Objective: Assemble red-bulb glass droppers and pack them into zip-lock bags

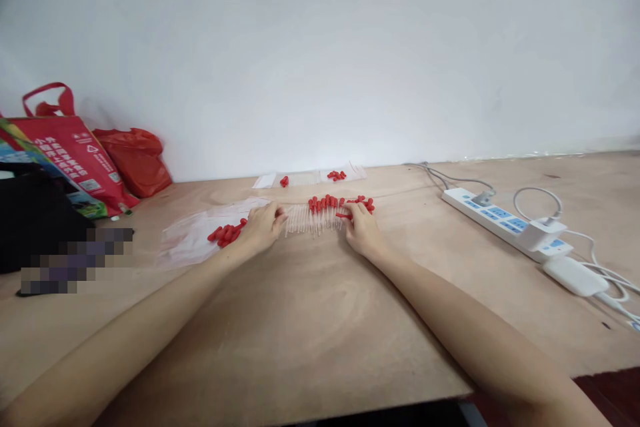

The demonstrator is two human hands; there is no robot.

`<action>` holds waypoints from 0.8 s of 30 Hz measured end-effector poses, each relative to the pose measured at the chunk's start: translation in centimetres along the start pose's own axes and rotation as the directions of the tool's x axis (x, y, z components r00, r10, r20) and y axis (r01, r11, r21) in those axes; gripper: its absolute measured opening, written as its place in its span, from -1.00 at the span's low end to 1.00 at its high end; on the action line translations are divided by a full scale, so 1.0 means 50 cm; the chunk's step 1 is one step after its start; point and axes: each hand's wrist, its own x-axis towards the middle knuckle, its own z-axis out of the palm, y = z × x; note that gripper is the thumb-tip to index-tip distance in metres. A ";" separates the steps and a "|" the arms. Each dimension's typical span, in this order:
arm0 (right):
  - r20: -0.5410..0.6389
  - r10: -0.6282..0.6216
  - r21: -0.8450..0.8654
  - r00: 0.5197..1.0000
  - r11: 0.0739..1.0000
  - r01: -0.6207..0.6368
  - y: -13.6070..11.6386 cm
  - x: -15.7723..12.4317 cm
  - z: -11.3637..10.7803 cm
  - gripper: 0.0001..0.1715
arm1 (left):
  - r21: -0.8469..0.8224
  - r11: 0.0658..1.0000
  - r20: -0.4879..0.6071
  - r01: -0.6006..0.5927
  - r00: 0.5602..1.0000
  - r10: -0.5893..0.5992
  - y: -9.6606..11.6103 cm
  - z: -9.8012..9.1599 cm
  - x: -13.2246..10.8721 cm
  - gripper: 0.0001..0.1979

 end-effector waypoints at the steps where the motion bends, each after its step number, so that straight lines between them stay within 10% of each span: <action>1: -0.001 -0.049 0.043 0.999 0.998 0.049 -0.011 -0.003 0.005 -0.71 | -0.052 0.990 -0.047 -0.132 0.990 0.130 -0.008 0.000 -0.021 -0.84; 7: 0.086 -0.188 0.239 0.978 0.957 0.163 -0.084 -0.022 0.028 -0.75 | -0.136 0.889 -0.260 -0.437 0.882 0.394 -0.040 0.026 -0.099 -0.81; 24: 0.206 -0.259 0.383 0.943 0.909 0.166 -0.131 -0.031 0.036 -0.87 | -0.148 0.832 -0.306 -0.534 0.825 0.475 -0.030 0.033 -0.104 -0.78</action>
